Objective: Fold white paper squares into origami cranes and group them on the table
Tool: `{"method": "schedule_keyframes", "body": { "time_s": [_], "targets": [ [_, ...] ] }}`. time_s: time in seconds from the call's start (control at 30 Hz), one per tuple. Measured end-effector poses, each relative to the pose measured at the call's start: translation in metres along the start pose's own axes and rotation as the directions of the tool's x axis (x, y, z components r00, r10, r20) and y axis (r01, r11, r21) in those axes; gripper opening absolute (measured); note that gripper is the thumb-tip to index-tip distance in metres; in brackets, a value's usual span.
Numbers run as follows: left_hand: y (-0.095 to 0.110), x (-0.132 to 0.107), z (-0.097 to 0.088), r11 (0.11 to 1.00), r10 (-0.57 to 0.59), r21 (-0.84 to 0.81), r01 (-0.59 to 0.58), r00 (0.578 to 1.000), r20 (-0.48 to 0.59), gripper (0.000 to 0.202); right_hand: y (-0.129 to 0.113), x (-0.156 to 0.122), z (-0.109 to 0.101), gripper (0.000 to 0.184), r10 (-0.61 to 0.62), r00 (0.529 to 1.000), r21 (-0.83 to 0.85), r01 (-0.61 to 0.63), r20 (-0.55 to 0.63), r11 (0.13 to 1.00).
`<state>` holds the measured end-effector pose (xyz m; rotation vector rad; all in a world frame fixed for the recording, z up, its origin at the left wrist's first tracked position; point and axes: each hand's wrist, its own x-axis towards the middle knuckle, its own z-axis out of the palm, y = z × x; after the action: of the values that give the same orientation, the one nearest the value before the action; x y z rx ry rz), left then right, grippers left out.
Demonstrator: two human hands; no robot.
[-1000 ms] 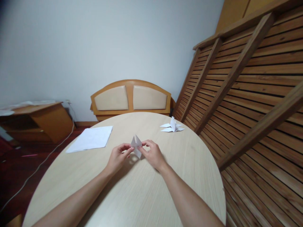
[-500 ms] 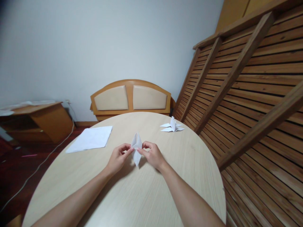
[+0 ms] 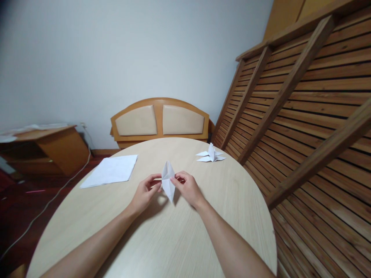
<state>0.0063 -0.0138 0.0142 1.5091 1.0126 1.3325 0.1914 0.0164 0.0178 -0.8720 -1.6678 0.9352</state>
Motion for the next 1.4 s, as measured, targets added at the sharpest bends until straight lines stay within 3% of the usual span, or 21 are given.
{"method": "schedule_keyframes", "body": {
  "time_s": [0.2, 0.47, 0.63, 0.73, 0.93, 1.17, 1.4],
  "targets": [
    [-0.006, 0.002, -0.001, 0.998, -0.007, 0.067, 0.014, 0.995, -0.095, 0.034, 0.004, 0.002, 0.001, 0.032, 0.016, 1.0, 0.023, -0.016, -0.013, 1.0],
    [-0.005, 0.001, 0.001, 0.997, 0.003, 0.073, 0.0, 0.999, -0.039, 0.036, 0.008, 0.002, 0.0, 0.033, 0.022, 1.0, 0.023, -0.022, 0.003, 1.0],
    [-0.003, 0.001, 0.001, 0.988, 0.06, 0.147, -0.044, 0.992, -0.107, 0.031, 0.013, 0.001, 0.004, 0.027, 0.06, 0.997, 0.124, -0.067, 0.055, 0.99],
    [-0.002, 0.002, -0.001, 0.979, 0.071, 0.197, -0.045, 0.989, -0.127, 0.029, 0.01, 0.0, 0.005, 0.025, 0.063, 0.996, 0.101, -0.068, 0.055, 0.993],
    [-0.006, 0.004, -0.004, 0.97, 0.074, 0.241, -0.037, 0.986, -0.146, 0.03, 0.007, 0.001, 0.001, 0.024, 0.016, 1.0, -0.03, -0.016, -0.021, 0.999],
    [-0.014, 0.004, -0.004, 0.982, 0.021, 0.19, -0.001, 0.995, -0.102, 0.031, 0.009, 0.004, -0.004, 0.029, -0.012, 0.982, -0.005, 0.011, -0.187, 1.0],
    [-0.018, 0.007, -0.003, 0.994, 0.011, 0.114, 0.0, 0.995, -0.095, 0.03, 0.01, 0.004, -0.005, 0.034, -0.051, 0.981, 0.038, 0.059, -0.189, 0.998]
  ]
}}
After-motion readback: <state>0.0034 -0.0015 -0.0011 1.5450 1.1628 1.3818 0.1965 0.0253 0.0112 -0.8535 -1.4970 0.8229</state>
